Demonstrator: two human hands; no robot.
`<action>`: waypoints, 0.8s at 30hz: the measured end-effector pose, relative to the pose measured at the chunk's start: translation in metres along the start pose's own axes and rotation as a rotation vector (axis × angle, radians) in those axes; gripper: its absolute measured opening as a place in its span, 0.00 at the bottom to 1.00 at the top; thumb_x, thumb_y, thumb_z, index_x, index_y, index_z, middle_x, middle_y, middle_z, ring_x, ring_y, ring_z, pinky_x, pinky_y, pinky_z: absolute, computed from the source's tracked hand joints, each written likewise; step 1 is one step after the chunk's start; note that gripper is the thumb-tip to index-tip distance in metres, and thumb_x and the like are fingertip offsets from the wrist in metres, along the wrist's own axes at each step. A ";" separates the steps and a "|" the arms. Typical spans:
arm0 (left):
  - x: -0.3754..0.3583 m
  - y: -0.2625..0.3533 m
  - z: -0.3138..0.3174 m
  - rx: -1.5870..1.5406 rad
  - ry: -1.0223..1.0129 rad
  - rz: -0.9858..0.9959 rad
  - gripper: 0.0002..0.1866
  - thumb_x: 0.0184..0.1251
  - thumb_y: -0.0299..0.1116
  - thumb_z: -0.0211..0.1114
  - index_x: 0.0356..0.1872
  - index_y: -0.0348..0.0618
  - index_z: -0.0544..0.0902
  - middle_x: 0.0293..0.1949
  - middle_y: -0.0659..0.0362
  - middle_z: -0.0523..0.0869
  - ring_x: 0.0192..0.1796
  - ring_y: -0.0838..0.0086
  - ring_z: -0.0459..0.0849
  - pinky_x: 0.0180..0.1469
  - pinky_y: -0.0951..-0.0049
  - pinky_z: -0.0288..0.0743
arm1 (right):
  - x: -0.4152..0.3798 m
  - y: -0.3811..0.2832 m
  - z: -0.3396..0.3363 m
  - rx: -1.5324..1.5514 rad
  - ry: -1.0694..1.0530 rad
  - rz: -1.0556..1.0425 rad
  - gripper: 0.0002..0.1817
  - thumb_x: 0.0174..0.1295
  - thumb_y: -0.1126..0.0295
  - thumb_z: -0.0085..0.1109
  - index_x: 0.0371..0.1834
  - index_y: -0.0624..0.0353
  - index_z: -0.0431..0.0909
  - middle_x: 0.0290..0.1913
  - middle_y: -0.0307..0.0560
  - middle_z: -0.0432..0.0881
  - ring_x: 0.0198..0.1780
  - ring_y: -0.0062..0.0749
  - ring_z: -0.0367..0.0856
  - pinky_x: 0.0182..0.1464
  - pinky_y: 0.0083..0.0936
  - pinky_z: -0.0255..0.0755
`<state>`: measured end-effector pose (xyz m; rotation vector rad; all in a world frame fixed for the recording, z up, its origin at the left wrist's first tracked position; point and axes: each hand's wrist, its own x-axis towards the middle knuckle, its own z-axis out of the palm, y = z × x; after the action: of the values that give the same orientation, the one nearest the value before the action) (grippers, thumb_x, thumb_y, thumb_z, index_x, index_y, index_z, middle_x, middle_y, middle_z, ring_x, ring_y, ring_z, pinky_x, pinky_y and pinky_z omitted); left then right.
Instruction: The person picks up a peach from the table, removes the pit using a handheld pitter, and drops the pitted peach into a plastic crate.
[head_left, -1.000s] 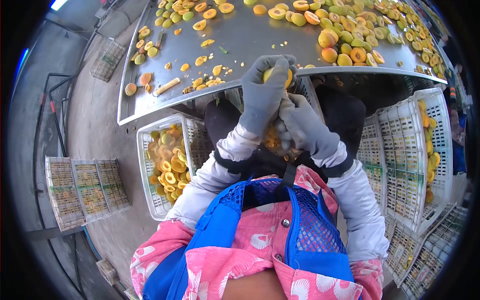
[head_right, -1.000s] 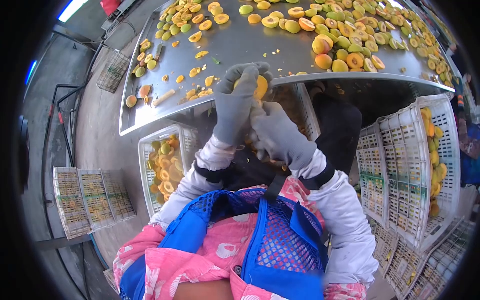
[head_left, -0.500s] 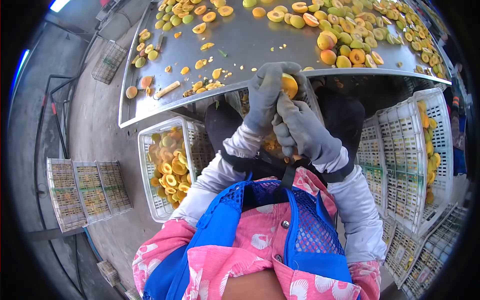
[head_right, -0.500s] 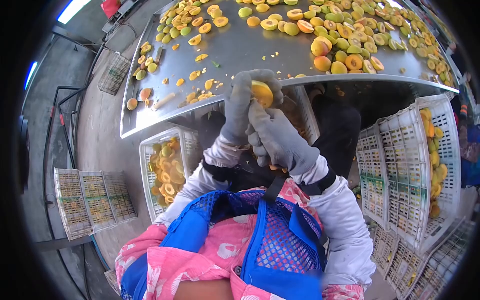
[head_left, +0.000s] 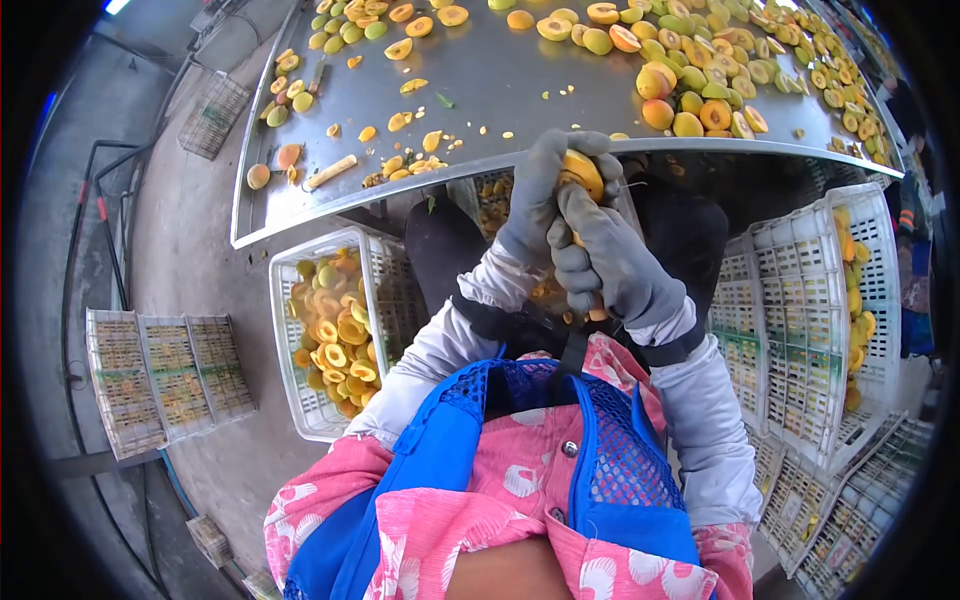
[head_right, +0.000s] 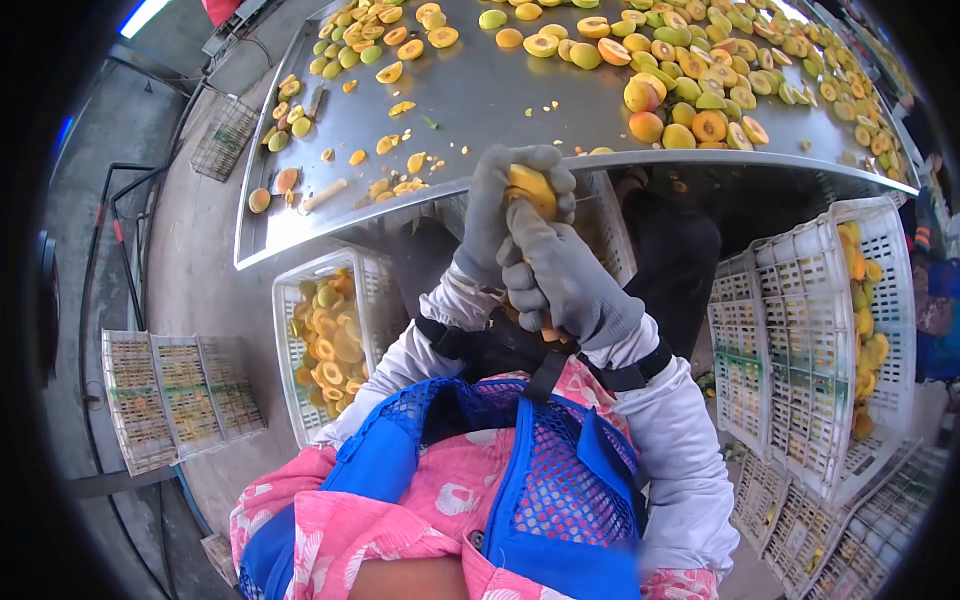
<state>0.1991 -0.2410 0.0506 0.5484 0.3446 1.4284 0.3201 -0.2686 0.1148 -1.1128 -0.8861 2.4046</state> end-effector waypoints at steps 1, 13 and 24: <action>0.001 0.001 -0.001 -0.010 0.003 0.004 0.19 0.73 0.43 0.55 0.48 0.37 0.80 0.39 0.53 0.85 0.38 0.72 0.84 0.38 0.73 0.80 | 0.003 0.001 -0.003 -0.007 0.005 0.008 0.26 0.71 0.37 0.42 0.33 0.49 0.66 0.18 0.26 0.56 0.14 0.13 0.48 0.15 0.16 0.46; -0.015 -0.001 -0.042 0.142 0.340 -0.055 0.30 0.75 0.58 0.48 0.50 0.36 0.78 0.41 0.53 0.84 0.39 0.68 0.83 0.45 0.67 0.81 | 0.037 0.030 -0.006 -0.289 0.010 -0.069 0.24 0.75 0.48 0.42 0.32 0.58 0.69 0.15 0.31 0.62 0.12 0.16 0.58 0.13 0.20 0.54; -0.120 0.072 -0.128 -0.176 0.523 0.136 0.31 0.76 0.58 0.45 0.53 0.35 0.77 0.48 0.47 0.83 0.49 0.57 0.83 0.47 0.57 0.83 | 0.138 0.132 -0.098 -1.164 0.583 -0.323 0.21 0.70 0.50 0.52 0.41 0.61 0.71 0.32 0.68 0.82 0.38 0.67 0.82 0.35 0.55 0.72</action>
<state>0.0556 -0.3366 -0.0281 0.0460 0.5961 1.7080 0.3026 -0.2536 -0.0986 -1.6888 -2.0684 1.0533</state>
